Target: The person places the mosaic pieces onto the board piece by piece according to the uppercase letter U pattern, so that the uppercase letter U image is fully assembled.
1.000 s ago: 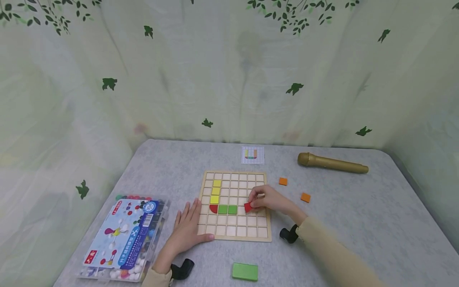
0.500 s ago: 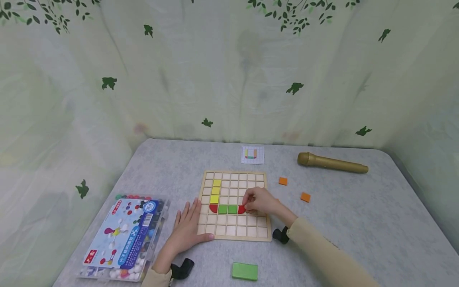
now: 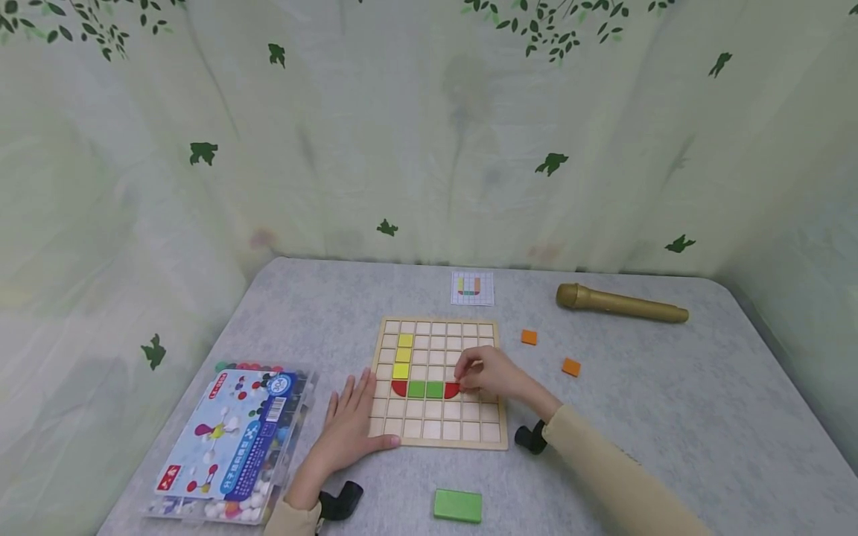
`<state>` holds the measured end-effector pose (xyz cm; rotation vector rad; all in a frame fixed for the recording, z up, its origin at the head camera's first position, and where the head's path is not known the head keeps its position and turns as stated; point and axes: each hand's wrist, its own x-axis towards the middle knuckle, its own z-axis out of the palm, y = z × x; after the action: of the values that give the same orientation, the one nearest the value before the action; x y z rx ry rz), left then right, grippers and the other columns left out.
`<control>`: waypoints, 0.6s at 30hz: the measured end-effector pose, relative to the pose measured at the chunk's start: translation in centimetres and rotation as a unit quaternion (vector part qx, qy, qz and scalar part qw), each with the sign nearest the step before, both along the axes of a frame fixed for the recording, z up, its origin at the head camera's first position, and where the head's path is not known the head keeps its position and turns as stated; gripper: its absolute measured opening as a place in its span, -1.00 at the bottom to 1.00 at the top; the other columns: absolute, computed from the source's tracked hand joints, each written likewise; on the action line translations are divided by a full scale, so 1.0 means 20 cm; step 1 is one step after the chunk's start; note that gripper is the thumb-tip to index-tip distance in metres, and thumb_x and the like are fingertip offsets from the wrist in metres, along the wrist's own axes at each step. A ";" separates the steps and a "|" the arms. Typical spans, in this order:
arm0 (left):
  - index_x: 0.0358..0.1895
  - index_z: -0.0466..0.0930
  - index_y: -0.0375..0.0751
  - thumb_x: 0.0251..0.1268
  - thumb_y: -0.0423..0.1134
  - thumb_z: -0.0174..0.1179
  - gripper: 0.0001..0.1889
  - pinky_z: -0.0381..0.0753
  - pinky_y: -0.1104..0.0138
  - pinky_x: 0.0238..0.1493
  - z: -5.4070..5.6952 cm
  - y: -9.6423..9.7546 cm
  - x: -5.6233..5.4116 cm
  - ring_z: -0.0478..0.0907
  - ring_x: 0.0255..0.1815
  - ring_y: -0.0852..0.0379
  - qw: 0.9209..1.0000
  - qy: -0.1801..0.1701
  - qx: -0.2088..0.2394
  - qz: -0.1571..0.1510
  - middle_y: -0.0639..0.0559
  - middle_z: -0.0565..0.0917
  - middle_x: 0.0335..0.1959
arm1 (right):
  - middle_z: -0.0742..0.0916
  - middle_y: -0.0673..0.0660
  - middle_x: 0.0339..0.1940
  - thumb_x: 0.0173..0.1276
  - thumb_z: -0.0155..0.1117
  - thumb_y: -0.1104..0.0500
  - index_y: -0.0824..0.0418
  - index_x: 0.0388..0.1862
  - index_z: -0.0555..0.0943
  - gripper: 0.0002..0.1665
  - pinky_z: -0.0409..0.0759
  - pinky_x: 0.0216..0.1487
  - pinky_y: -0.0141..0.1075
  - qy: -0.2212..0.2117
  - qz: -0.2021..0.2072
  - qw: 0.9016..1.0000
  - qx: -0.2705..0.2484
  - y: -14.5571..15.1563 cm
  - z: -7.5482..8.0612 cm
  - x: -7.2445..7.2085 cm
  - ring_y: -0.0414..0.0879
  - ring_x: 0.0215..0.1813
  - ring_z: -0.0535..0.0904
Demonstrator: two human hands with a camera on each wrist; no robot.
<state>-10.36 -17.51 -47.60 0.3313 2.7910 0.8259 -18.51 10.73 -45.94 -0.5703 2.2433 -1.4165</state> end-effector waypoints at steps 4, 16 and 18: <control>0.49 -0.16 -0.44 -0.02 0.25 0.36 0.22 -0.42 -0.21 0.34 0.01 0.00 0.00 -0.35 0.50 -0.30 1.000 -0.002 0.002 -0.001 -0.28 -0.14 0.52 | 0.63 0.14 -0.29 0.28 0.25 0.37 0.35 -0.25 0.61 -0.92 0.62 -0.18 -0.24 -0.008 0.003 0.999 -0.035 0.08 0.02 -0.02 -0.06 -0.28 0.61; 0.48 -0.13 -0.46 -0.03 0.24 0.37 0.21 -0.39 -0.23 0.33 0.01 0.00 0.01 -0.32 0.49 -0.33 1.000 0.007 -0.004 -0.003 -0.31 -0.10 0.51 | 0.65 0.32 -0.08 0.32 0.27 0.27 0.42 -0.08 0.57 -0.74 0.56 -0.08 -0.24 -0.036 -0.011 0.996 -0.083 0.40 -0.01 -0.05 0.03 -0.10 0.59; 0.48 -0.14 -0.45 -0.02 0.25 0.36 0.21 -0.40 -0.23 0.34 0.01 0.00 0.01 -0.33 0.49 -0.32 1.000 0.005 -0.006 -0.003 -0.31 -0.11 0.52 | 0.66 0.30 -0.07 0.31 0.29 0.26 0.41 -0.06 0.57 -0.71 0.54 -0.10 -0.26 -0.037 -0.020 0.996 -0.078 0.44 -0.02 -0.05 -0.02 -0.09 0.59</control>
<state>-10.24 -17.47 -47.34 0.3428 2.8015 0.8077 -19.49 19.43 -46.29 -0.5150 2.1098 -1.6163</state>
